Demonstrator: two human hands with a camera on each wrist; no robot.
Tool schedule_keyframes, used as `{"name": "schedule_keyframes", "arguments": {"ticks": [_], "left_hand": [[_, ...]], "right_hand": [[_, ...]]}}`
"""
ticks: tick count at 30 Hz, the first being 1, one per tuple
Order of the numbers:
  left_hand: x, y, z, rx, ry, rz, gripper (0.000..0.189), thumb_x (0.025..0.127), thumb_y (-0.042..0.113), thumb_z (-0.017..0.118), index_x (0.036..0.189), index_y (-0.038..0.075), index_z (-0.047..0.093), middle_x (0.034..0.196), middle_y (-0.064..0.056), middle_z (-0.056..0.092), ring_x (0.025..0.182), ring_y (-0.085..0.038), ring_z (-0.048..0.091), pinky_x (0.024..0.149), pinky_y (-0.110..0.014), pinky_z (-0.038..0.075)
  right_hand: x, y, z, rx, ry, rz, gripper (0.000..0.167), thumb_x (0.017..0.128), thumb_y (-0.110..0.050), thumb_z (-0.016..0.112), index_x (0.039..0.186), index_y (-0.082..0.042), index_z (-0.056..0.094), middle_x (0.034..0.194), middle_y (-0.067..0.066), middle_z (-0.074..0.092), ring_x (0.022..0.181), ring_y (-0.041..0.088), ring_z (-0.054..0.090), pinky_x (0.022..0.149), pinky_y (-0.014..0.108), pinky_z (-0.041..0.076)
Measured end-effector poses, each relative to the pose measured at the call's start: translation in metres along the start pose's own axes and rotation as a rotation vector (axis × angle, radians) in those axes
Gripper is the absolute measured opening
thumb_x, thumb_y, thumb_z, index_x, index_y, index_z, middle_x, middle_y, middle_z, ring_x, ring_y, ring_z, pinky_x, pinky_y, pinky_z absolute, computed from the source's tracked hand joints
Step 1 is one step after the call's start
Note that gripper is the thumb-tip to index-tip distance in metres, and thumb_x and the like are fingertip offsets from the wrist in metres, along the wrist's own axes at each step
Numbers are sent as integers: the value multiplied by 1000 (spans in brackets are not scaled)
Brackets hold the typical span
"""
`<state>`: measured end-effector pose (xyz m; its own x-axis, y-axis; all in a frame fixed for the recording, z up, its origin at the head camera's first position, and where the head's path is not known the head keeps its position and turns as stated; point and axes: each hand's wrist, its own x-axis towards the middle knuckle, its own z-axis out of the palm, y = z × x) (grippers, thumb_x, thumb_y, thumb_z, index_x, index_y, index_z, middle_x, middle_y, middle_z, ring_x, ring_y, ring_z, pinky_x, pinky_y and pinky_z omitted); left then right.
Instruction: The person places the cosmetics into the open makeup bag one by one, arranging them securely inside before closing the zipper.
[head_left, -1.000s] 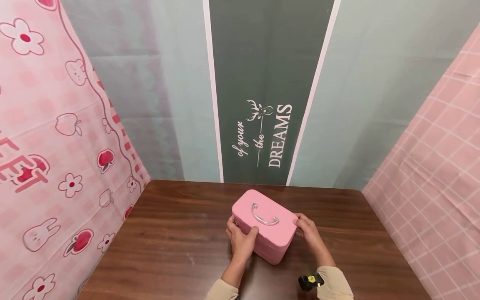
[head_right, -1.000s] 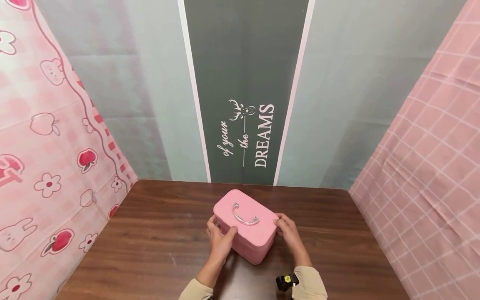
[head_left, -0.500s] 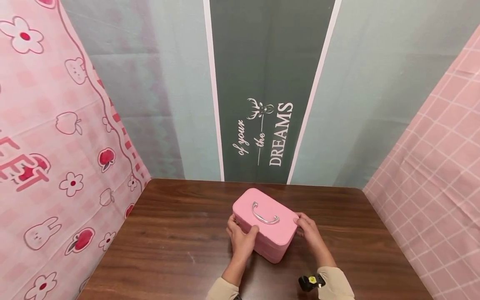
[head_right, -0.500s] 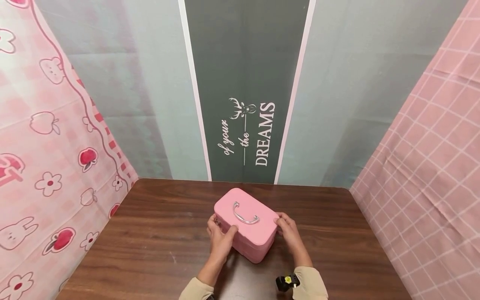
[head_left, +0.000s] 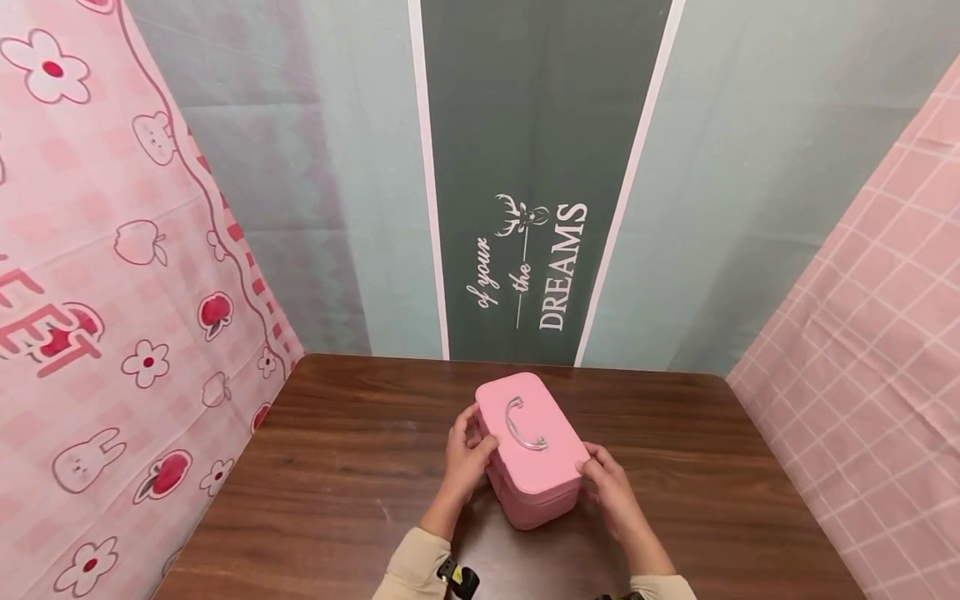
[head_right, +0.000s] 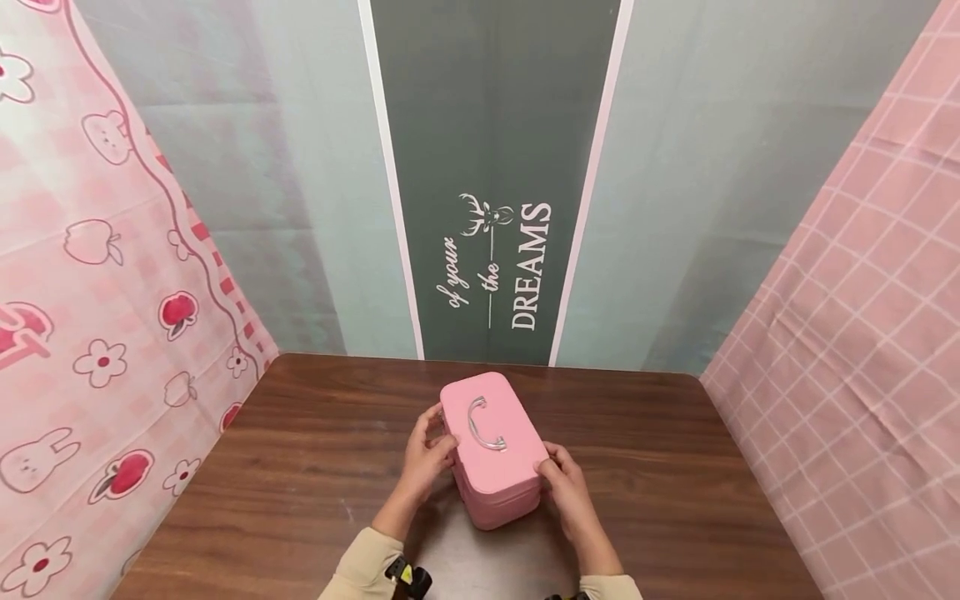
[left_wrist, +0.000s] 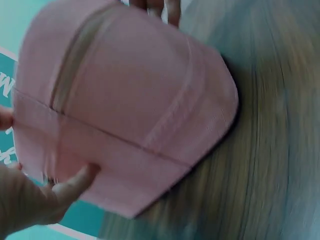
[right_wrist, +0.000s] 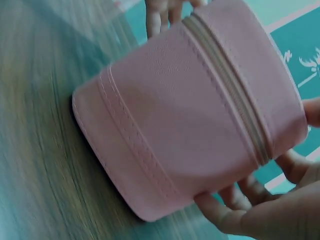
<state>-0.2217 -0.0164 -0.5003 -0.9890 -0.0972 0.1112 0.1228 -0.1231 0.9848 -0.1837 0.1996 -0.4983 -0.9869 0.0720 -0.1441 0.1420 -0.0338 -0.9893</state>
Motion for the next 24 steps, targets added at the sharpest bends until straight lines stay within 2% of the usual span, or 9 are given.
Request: {"name": "schedule_keyframes", "arguments": {"ticks": [3,7,13,18,21,24], "left_hand": [[2,12,-5,-7,-62,-31,51,78,-4,58,127,-6,42,110,-28,47,85,-27,55,58,-41,51],[7,27,-10,13,-125,-88,48,80,-1,55,126,-4,42,106,-23,49,81,-19,56,60,-41,51],[18,28,-15,65,-167,-145,50,80,3,57,128,1,42,106,-21,48,80,-19,55,62,-45,51],[18,15,-12,53,-136,-141,51,78,2,58,127,-1,44,106,-20,50,80,-20,56,60,-42,51],[8,12,-7,97,-88,-92,51,75,2,61,124,-5,45,106,-20,53,85,-24,57,66,-37,50],[-6,13,0,141,-34,-45,52,73,0,62,121,-10,45,107,-21,55,92,-30,57,77,-38,47]], "right_hand": [[-7,0,9,-13,34,14,41,89,-10,46,126,6,41,115,21,48,92,22,52,77,42,45],[-15,0,22,-26,84,20,41,87,-9,46,126,5,40,117,21,47,88,20,52,73,40,44],[-20,1,31,-37,102,4,38,89,-8,45,125,5,40,118,21,46,85,20,50,69,41,44],[-18,-1,25,-64,77,18,42,88,-9,48,126,5,40,117,21,46,87,20,50,71,42,44],[-6,-4,16,-87,28,15,46,85,-9,53,127,5,42,113,20,48,88,21,52,74,41,45],[14,-12,6,-116,-38,-6,48,85,-11,58,130,2,44,115,21,49,93,24,54,79,41,47]]}}
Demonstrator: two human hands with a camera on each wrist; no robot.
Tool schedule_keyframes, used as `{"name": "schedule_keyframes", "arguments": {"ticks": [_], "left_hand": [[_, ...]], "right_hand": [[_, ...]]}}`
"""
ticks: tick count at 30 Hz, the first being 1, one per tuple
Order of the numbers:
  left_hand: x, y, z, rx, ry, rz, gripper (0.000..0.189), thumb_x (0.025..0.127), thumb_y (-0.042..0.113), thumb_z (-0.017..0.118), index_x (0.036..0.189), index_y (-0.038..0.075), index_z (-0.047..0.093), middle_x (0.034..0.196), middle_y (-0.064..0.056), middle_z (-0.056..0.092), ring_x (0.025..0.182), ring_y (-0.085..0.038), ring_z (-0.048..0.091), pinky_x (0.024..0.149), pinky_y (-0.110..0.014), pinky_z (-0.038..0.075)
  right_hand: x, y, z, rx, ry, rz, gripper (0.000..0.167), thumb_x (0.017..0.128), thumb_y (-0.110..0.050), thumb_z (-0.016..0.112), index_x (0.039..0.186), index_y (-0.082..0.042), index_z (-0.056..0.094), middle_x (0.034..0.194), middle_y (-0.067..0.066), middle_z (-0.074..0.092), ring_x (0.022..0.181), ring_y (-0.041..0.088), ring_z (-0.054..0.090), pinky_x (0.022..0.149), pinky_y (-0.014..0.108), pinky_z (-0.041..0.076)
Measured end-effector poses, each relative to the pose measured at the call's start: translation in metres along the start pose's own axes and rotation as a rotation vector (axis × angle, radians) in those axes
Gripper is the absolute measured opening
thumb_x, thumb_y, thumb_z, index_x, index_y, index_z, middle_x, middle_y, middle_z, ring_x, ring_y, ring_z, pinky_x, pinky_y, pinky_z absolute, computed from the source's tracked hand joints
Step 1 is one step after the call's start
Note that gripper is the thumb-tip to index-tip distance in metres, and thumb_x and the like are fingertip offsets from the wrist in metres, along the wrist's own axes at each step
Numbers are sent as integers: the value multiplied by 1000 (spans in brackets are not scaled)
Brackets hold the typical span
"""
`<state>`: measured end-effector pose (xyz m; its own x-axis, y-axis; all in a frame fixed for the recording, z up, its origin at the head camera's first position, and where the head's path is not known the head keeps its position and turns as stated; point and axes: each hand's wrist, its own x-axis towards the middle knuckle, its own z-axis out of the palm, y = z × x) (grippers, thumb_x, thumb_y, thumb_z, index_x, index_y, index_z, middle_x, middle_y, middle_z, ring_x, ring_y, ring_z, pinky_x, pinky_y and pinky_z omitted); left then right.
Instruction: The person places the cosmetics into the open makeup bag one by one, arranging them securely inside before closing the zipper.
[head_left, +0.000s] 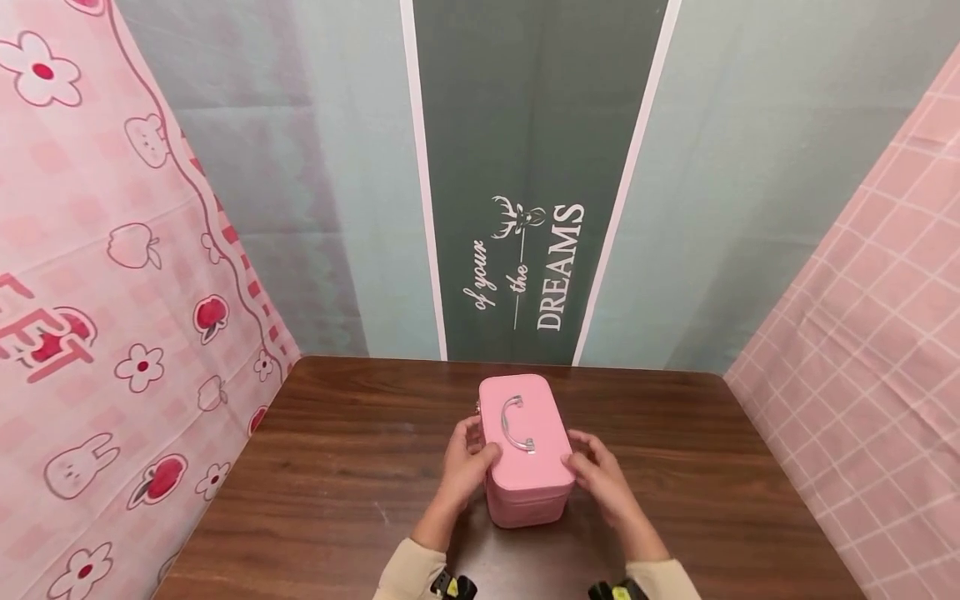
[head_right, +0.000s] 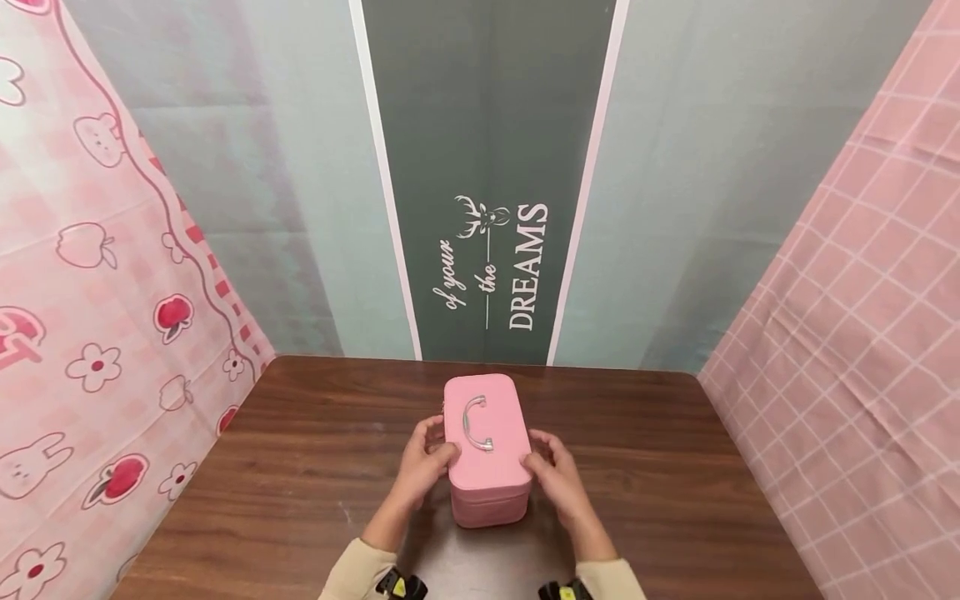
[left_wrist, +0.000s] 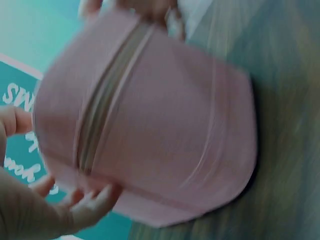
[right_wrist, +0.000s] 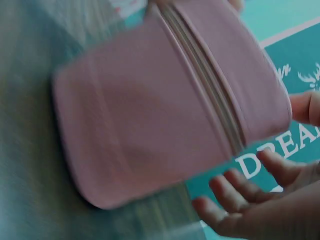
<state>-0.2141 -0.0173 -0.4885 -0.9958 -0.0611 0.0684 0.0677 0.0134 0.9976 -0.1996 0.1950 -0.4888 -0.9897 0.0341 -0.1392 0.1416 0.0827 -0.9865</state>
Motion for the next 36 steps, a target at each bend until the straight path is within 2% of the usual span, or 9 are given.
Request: {"name": "schedule_keyframes", "arguments": {"ticks": [3,6,8,14,17,21,27,29,36], "left_hand": [[-15,1,9,-1,84,0,50,71,-3,62,117,-12,45,106,-21,54,92,-33,55,81,-43,44],[-30,1,17,2,166,-25,50,68,-4,62,115,-10,47,106,-19,52,92,-32,54,83,-45,43],[-39,1,22,11,196,-31,54,66,-3,63,117,-9,46,108,-18,49,97,-32,52,86,-46,41],[-58,0,33,-34,225,-27,69,65,4,68,126,-6,38,124,-24,41,119,-39,42,100,-48,30],[-61,-3,35,-71,225,-28,69,67,3,67,128,-4,37,125,-22,42,118,-34,43,99,-46,31],[-62,-6,36,-98,227,-31,65,68,2,67,127,-2,39,120,-16,44,110,-27,46,95,-44,35],[-63,-7,35,-98,216,-34,66,66,2,67,126,-1,39,118,-14,45,105,-25,46,90,-41,37],[-62,-7,34,-101,201,-37,66,66,1,67,126,-1,39,118,-14,45,105,-24,46,89,-39,38],[-57,-12,19,-48,162,-30,64,67,3,67,126,1,44,111,-12,46,94,-21,46,82,-38,39]], "right_hand": [[23,-8,-10,-33,-76,-21,50,87,-12,59,133,0,43,122,23,49,101,28,55,84,43,46],[44,-15,-18,-82,-157,-38,52,88,-13,59,136,-2,40,127,25,48,106,32,54,85,47,45],[56,-16,-20,-107,-201,-51,54,88,-14,59,137,-3,39,129,24,46,109,33,53,85,48,45],[86,-17,-21,-52,-302,-56,56,89,-15,56,140,-7,35,132,25,42,110,36,51,83,51,45],[96,-12,-20,-15,-342,-37,56,90,-16,56,141,-11,35,133,23,41,104,35,54,81,51,46],[100,-3,-18,15,-372,-32,56,90,-16,55,142,-14,34,133,22,40,98,31,55,76,48,48],[99,-1,-16,47,-388,-46,57,90,-11,53,143,-11,30,134,24,37,98,30,55,75,48,48],[97,0,-15,54,-371,-46,57,90,-11,53,142,-11,31,134,24,37,100,30,54,76,48,48],[81,5,-7,69,-199,-9,55,89,-12,53,140,-18,36,137,20,40,114,37,48,85,55,41]]}}
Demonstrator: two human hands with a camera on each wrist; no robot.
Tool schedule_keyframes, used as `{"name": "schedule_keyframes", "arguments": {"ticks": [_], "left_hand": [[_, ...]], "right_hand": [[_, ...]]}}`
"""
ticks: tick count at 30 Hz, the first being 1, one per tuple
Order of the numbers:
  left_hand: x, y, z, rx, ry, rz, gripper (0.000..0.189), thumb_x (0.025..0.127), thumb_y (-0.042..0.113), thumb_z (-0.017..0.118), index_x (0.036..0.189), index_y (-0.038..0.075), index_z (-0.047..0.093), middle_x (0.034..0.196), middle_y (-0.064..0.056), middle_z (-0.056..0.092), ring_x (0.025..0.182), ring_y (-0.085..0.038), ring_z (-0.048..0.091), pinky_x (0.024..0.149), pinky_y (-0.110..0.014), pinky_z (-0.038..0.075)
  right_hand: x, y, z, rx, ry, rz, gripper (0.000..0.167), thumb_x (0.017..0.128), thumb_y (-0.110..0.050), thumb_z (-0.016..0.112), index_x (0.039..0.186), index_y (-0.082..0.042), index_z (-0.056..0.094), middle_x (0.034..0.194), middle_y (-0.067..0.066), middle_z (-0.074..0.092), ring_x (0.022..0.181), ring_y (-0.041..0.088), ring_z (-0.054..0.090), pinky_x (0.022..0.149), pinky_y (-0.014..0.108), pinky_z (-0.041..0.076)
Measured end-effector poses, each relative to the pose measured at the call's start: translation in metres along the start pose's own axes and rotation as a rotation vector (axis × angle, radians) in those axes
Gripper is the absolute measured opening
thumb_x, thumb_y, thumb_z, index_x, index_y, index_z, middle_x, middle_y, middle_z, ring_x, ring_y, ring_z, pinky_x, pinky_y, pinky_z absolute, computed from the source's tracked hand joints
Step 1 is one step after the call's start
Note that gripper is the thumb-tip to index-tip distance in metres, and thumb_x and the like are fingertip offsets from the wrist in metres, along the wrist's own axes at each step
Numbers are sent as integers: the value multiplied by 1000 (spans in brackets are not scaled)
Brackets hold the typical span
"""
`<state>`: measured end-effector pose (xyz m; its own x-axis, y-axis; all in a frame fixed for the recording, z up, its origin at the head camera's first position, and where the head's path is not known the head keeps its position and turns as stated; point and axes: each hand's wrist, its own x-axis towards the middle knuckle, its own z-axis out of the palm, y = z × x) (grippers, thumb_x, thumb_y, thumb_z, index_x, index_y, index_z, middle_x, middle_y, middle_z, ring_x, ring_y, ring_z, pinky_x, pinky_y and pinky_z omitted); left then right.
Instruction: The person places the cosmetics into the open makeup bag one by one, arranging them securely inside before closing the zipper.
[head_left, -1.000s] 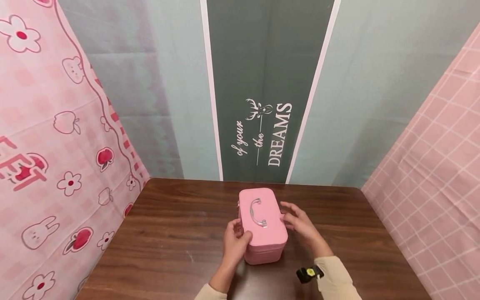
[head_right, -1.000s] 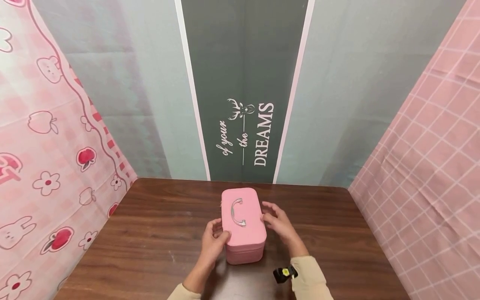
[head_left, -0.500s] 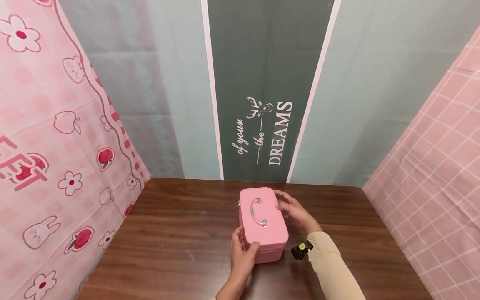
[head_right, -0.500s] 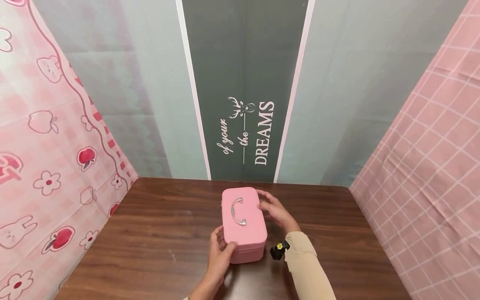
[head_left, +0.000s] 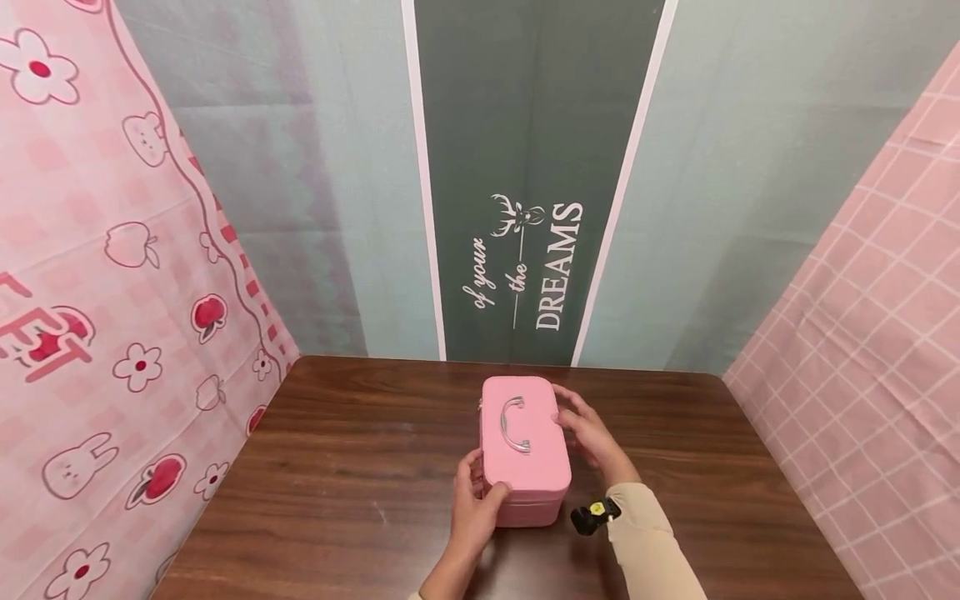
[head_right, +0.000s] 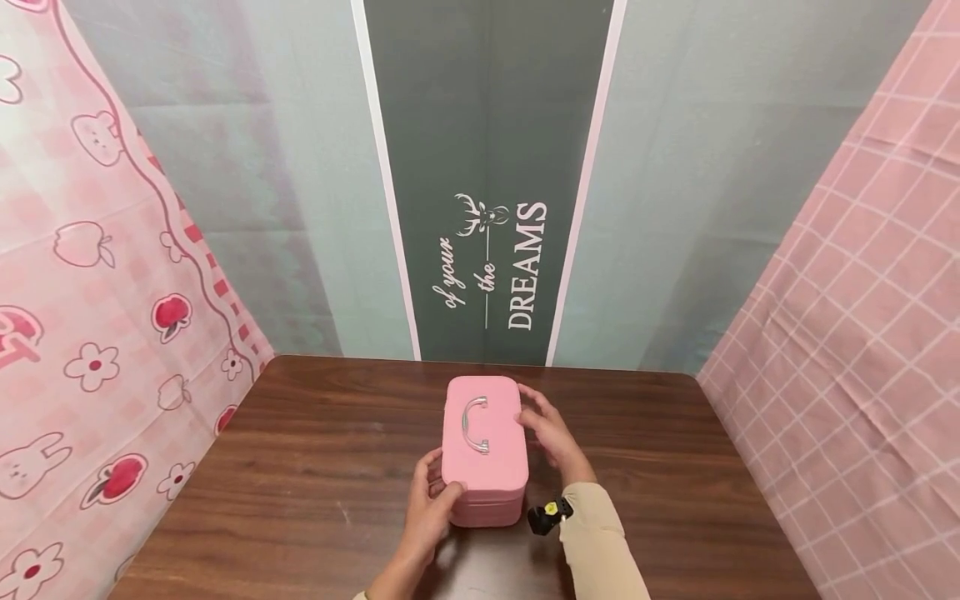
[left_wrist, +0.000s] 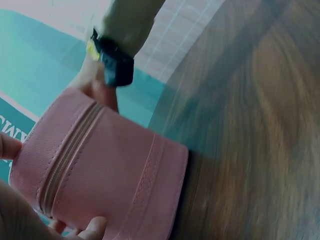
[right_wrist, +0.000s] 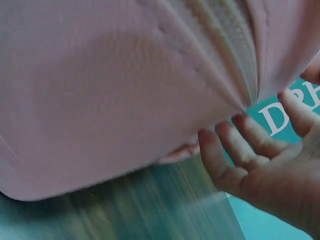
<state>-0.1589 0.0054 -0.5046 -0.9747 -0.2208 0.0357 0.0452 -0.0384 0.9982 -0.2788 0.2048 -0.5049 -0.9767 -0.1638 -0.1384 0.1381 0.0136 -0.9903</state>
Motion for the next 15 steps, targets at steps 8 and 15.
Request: {"name": "schedule_keyframes", "arguments": {"ticks": [8,15], "left_hand": [[17,-1,-20,-47,14,38,45,71,-3,66,115,-2,56,100,-12,58,89,-21,52,79,-29,43],[36,10,-40,-114,-15,-60,32,76,-5,63,108,-7,59,89,-11,59,68,-15,52,51,-23,42]], "right_hand": [[-21,6,17,75,159,-13,57,90,-10,52,142,-16,30,137,22,40,117,36,44,89,62,34],[-41,10,38,137,330,-69,59,88,-5,54,140,-11,27,120,22,44,87,21,52,72,47,46]]}}
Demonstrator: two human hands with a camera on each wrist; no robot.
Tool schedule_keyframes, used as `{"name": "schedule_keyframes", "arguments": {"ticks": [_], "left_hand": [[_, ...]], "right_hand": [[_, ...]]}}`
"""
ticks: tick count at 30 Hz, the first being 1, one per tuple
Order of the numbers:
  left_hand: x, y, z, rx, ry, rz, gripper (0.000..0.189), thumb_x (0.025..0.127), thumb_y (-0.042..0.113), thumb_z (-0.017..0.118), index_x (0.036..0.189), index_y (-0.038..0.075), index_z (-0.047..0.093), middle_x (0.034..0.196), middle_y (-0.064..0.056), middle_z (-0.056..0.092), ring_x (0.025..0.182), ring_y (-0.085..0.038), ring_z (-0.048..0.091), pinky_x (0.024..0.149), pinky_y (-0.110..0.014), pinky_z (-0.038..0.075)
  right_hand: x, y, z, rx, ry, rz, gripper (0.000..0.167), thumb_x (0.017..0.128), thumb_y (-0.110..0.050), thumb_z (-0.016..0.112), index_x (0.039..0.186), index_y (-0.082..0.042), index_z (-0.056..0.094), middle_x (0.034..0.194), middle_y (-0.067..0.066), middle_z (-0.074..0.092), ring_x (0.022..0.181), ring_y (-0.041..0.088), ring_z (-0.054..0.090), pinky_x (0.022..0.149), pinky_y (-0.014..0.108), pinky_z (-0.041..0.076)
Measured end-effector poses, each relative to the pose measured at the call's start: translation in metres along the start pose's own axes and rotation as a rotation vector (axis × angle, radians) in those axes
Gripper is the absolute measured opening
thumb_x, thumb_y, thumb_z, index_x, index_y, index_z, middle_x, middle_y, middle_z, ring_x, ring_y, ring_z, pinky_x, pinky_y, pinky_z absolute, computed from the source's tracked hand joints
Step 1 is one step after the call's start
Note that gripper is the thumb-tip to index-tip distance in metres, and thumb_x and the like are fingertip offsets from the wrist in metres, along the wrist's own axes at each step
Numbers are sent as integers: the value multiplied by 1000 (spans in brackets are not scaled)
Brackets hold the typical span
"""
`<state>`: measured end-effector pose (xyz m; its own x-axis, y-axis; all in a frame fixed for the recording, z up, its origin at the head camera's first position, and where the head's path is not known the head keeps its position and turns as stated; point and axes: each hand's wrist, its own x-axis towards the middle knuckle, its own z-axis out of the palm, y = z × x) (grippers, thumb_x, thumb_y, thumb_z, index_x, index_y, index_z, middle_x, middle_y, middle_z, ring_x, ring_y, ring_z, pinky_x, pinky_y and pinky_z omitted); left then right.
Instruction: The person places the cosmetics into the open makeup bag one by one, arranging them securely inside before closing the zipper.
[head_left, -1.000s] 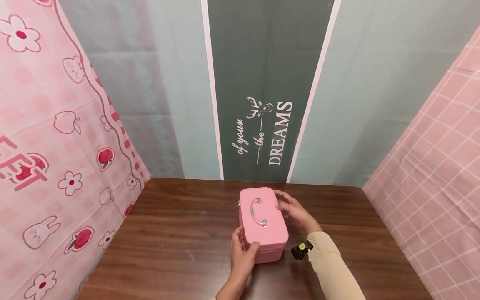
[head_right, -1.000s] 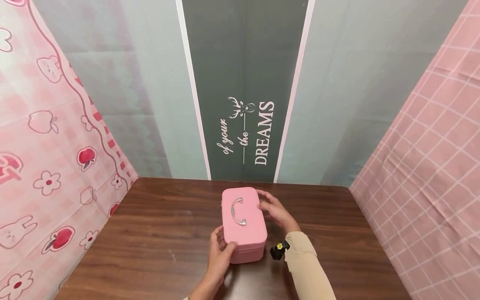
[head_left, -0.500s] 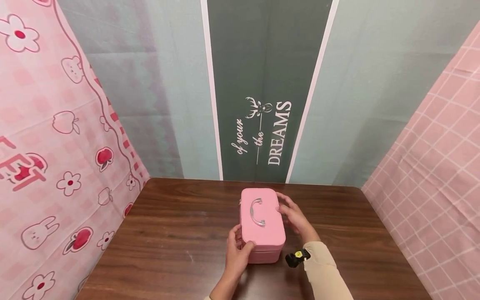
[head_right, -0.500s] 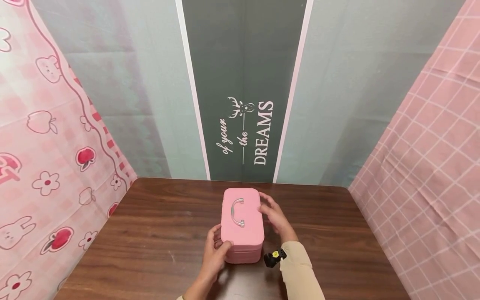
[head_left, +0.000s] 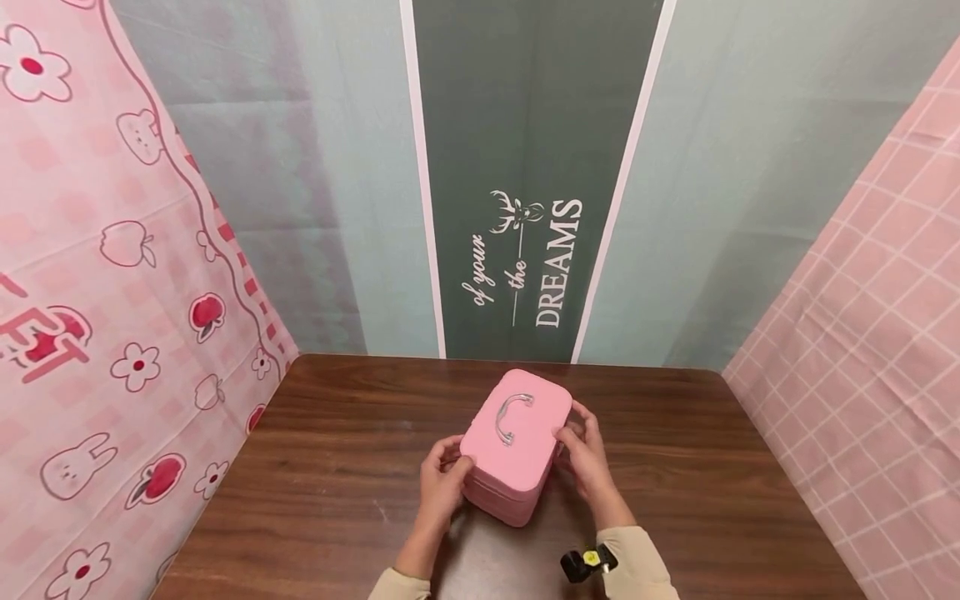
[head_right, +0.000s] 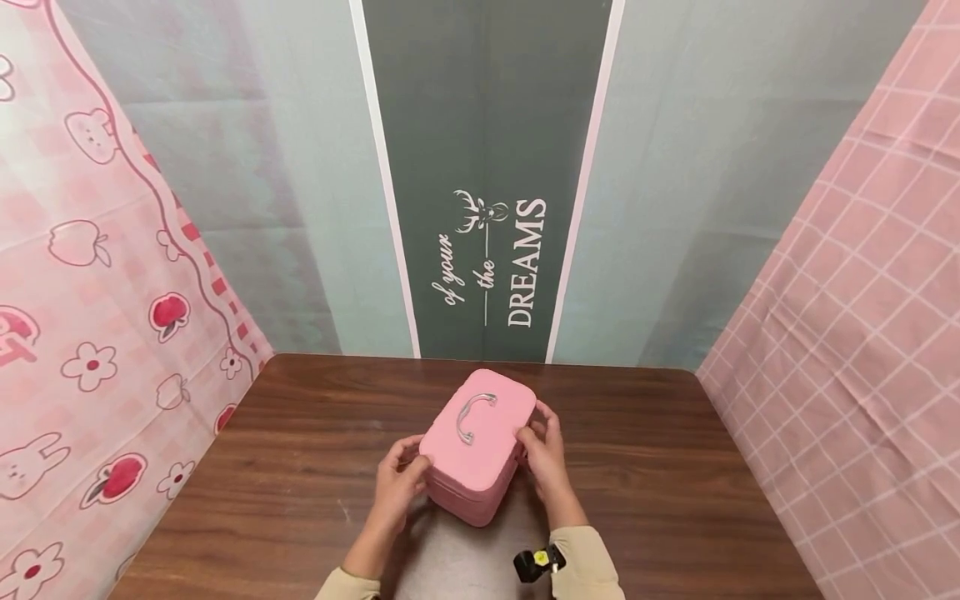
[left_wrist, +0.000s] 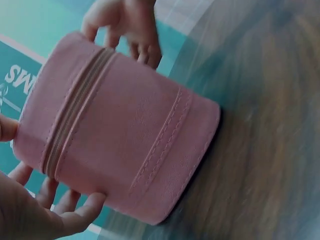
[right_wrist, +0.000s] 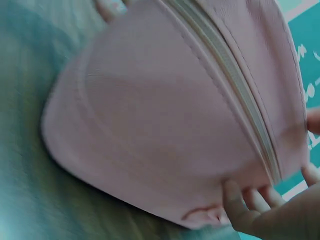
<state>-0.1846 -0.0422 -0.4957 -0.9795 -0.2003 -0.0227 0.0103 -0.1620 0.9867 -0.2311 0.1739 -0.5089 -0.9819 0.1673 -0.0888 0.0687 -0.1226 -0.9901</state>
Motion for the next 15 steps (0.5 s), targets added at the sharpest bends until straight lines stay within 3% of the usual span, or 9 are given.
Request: {"name": "schedule_keyframes", "arguments": {"ticks": [3,8,12,15], "left_hand": [[3,12,-4,-31,-2,-7,29,78,-5,61,106,-11,58,83,-10,58,62,-14,51,48,-23,41],[6,22,-7,-46,23,-2,26,82,-2,60,105,-12,57,76,-4,56,60,-14,51,47,-23,43],[9,21,-7,-50,36,-27,25,82,-2,60,105,-12,58,77,-5,56,62,-15,51,48,-24,43],[14,10,-6,-72,50,-33,25,81,-2,61,105,-11,59,77,-6,55,61,-16,49,48,-25,42]], "right_hand": [[-12,2,7,9,80,-41,59,87,-4,55,139,-7,26,118,23,43,81,18,51,67,38,47],[-23,5,19,-16,179,-72,59,87,-3,55,138,-7,25,117,23,42,89,23,49,66,24,46],[-23,5,21,-24,206,-72,60,87,-3,56,138,-8,26,116,22,42,92,24,48,67,23,46],[-22,4,19,-31,193,-57,61,86,-4,57,138,-7,25,116,22,41,91,24,47,68,27,46]]}}
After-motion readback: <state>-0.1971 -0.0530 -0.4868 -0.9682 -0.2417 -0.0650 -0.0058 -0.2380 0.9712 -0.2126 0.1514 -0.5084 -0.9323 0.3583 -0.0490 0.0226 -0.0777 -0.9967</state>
